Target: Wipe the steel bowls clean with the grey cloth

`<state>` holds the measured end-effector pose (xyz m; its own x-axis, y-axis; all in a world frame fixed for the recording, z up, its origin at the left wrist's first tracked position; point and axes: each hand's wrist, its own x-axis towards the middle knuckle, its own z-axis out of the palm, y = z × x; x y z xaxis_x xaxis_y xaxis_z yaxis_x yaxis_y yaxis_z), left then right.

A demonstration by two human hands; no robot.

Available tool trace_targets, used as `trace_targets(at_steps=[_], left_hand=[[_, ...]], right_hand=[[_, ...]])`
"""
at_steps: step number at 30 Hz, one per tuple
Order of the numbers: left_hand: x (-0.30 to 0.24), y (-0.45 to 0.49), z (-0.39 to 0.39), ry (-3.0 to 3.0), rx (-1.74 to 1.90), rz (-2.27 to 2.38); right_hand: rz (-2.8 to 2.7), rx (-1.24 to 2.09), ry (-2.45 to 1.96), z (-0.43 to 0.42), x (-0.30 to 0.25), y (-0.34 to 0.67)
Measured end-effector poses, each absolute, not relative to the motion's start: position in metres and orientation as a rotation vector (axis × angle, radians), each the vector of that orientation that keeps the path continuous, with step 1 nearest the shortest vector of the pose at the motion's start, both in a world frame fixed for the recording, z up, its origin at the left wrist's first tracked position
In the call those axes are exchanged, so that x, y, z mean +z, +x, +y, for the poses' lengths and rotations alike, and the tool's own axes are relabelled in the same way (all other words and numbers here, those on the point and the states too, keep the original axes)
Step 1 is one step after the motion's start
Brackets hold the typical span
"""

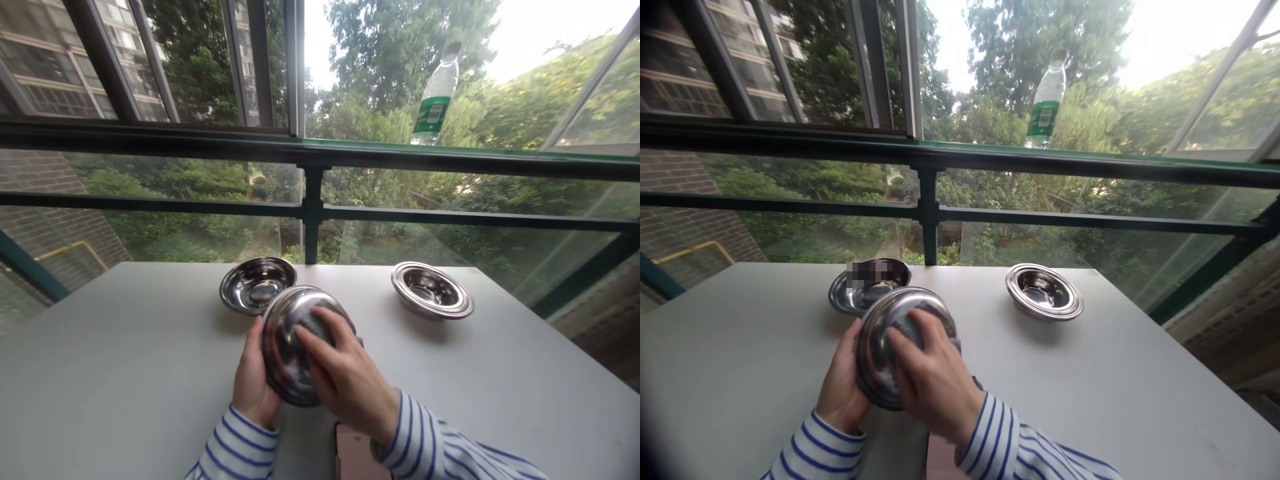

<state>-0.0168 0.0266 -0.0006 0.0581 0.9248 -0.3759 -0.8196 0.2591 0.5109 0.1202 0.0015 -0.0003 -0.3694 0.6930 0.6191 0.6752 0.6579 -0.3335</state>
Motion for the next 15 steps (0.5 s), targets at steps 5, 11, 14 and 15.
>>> trace_targets(at_steps=[5,11,14,15], left_hand=[[0.001,-0.018,0.025,0.193,1.33,0.691],[-0.001,-0.013,0.023,0.2,1.297,0.689],[-0.002,-0.014,0.024,0.198,1.315,0.706],[-0.002,-0.015,0.024,0.194,1.324,0.714]], right_hand=[[-2.295,0.007,-0.782,-0.008,0.006,0.114],[-2.013,0.143,-1.142,0.028,0.002,0.149],[-2.022,0.143,-1.119,0.02,0.0,0.141],[-2.069,0.125,-1.061,0.013,0.0,0.135]])
